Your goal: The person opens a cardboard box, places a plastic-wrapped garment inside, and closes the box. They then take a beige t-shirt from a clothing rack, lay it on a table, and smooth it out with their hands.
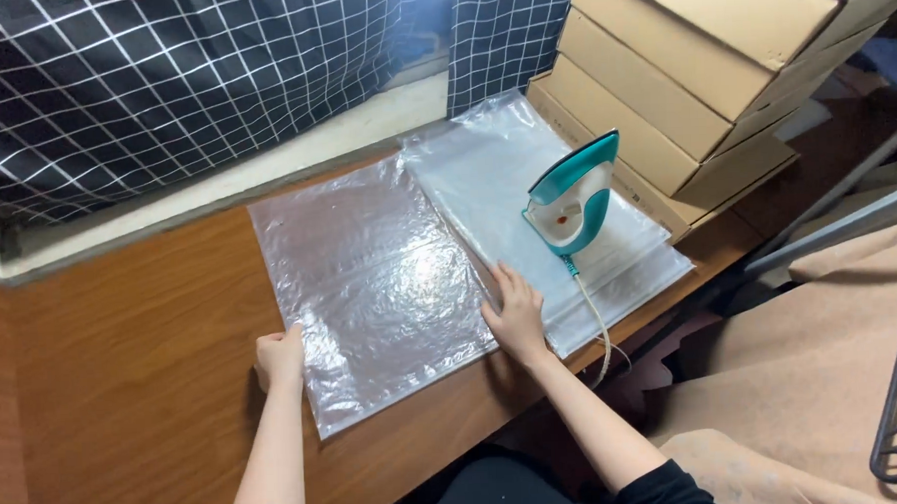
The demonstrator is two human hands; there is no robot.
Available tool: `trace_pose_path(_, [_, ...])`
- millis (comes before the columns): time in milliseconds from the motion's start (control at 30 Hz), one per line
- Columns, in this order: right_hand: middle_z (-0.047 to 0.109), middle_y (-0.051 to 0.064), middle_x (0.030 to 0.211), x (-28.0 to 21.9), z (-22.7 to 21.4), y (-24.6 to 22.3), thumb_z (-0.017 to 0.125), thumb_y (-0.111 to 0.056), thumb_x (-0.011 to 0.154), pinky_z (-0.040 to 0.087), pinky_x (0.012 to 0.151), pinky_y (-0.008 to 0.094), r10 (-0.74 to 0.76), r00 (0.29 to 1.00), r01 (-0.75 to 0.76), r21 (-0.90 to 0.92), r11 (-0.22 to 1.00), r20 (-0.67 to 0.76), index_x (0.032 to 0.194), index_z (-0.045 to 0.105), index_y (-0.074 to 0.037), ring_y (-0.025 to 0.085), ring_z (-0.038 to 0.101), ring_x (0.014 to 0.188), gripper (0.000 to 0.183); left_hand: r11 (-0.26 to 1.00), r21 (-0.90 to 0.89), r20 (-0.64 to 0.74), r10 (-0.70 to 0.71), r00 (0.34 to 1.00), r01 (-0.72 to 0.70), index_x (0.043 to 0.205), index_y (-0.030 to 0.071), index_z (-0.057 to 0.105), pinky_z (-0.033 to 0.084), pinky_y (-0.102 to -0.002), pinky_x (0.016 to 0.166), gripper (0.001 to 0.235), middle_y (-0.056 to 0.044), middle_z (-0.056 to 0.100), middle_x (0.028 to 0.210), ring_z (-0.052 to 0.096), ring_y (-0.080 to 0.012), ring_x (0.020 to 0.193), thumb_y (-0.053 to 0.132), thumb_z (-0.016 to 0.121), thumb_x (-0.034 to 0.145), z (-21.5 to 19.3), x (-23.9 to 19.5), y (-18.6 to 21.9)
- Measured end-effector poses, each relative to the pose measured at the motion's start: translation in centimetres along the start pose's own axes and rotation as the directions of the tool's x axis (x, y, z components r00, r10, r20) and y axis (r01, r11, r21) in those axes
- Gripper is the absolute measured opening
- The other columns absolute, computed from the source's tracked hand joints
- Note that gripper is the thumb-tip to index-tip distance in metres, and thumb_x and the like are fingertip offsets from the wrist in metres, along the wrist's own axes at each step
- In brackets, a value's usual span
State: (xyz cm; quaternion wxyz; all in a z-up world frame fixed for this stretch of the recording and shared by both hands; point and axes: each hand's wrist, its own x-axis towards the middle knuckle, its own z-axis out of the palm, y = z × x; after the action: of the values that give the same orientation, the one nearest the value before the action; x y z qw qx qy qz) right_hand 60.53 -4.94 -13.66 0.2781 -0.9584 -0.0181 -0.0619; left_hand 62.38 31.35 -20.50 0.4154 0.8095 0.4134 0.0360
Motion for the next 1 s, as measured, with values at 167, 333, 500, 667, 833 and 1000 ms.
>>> trace_pose_path(167, [0.021,0.019,0.147,2.8,-5.8,-0.6,0.07,-0.016,0.071,0.027,0.099,0.058,0.083,0.717,-0.07,0.047,0.996,-0.692,0.146,0.026,-0.013,0.039,0.032,0.131,0.087,0.999,-0.035,0.079,0.04,0.996,-0.037,0.083,0.012,0.073,0.047,-0.042,0.072,0.034,-0.012,0.07,0.085,0.064,-0.0362,0.093,0.044,0.069,0.073,-2.0,-0.6,3.5])
trace_pose_path(333, [0.027,0.018,0.139,5.6,-6.3,4.0,0.071,-0.018,0.075,0.027,0.096,0.057,0.372,0.674,-0.286,0.238,0.928,-0.639,0.142,0.024,-0.008,0.036,0.032,0.129,0.082,0.992,-0.062,0.194,0.118,0.974,-0.108,0.074,0.009,0.073,0.047,-0.038,0.068,0.029,-0.016,0.068,0.07,0.065,-0.035,0.08,0.038,0.07,0.074,-1.0,1.7,4.8])
trace_pose_path(500, [0.053,0.005,0.106,8.9,-4.9,11.4,0.074,-0.025,0.074,0.043,0.081,0.042,0.56,0.659,-0.373,0.428,0.823,-0.502,0.115,0.047,-0.013,0.024,0.059,0.097,0.051,0.982,0.07,0.249,0.154,0.956,-0.177,0.071,0.012,0.074,0.049,-0.036,0.063,0.025,-0.01,0.067,0.057,0.067,-0.03,0.069,0.033,0.064,0.08,-1.8,1.3,6.3])
trace_pose_path(667, [0.065,-0.001,0.074,11.2,-6.3,10.9,0.076,-0.031,0.064,0.047,0.069,0.039,0.648,0.682,-0.448,0.507,0.737,-0.339,0.08,0.061,-0.017,0.019,0.064,0.076,0.026,0.963,0.122,0.254,0.204,0.946,-0.24,0.101,0.005,0.072,0.055,-0.033,0.05,0.025,-0.015,0.071,0.068,0.069,-0.0239,0.054,0.017,0.053,0.091,-3.0,-2.2,9.1])
trace_pose_path(833, [0.057,-0.004,0.057,12.6,-4.3,13.2,0.068,-0.014,0.06,0.042,0.054,0.03,0.679,0.616,-0.331,0.651,0.683,-0.4,0.068,0.057,-0.016,0.009,0.055,0.057,0.013,0.95,-0.079,0.275,0.313,0.909,-0.303,0.111,-0.007,0.064,0.055,-0.037,0.047,0.026,-0.027,0.069,0.077,0.067,-0.0325,0.056,0.006,0.048,0.095,-5.8,-5.5,13.0])
trace_pose_path(1000, [0.054,0.0,0.046,12.9,-5.0,14.0,0.061,-0.006,0.06,0.038,0.047,0.022,0.66,0.6,-0.24,0.686,0.687,-0.451,0.058,0.054,-0.011,0.008,0.052,0.044,0.009,0.849,-0.285,0.211,0.508,0.835,-0.445,0.11,-0.004,0.065,0.051,-0.036,0.037,0.024,-0.028,0.067,0.073,0.064,-0.0335,0.049,0.003,0.05,0.093,-7.1,-5.1,14.3])
